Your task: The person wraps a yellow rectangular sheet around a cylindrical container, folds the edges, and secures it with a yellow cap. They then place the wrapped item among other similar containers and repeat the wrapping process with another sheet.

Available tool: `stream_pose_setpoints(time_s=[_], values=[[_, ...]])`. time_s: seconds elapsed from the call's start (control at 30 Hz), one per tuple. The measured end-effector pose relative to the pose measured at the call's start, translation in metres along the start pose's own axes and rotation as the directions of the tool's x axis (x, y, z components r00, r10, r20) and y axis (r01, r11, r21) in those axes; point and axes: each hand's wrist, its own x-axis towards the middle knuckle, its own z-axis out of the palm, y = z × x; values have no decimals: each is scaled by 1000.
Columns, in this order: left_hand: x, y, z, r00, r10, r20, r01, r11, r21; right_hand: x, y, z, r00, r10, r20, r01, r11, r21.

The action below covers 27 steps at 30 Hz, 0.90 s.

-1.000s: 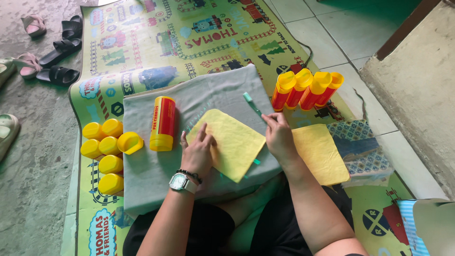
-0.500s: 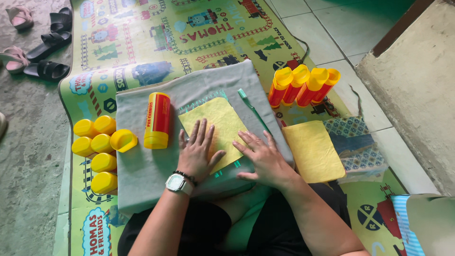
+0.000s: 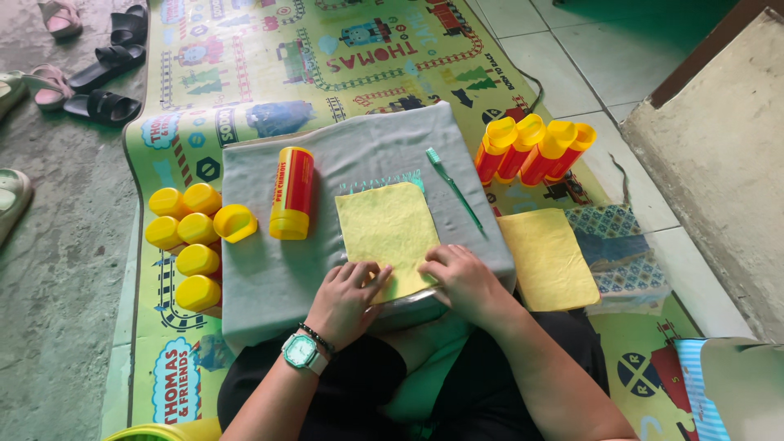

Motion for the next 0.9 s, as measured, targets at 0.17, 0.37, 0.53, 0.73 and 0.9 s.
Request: stream_pose_setpoints(time_s=[0.17,0.37,0.53,0.73,0.9], values=[[6,-10,-12,957,-263,-125,218,932,-291,17,-8,-31,981,193,-21,-178,937,302],[23,-30,0,762,-636,120,639,710,-296,30,8,-15,888,448,-106,-354,812,464],[35,-32,6,616,-752,236,785,559,-266,35,16,-5,878,459,-133,-370,829,420],[37,12,-11,969,-132,-207,157,981,112,37,13,5,897,433,-87,-394,873,288],[26,18,19,979,-178,-99,185,980,72,34,0,18,907,207,-367,-275,951,-143]])
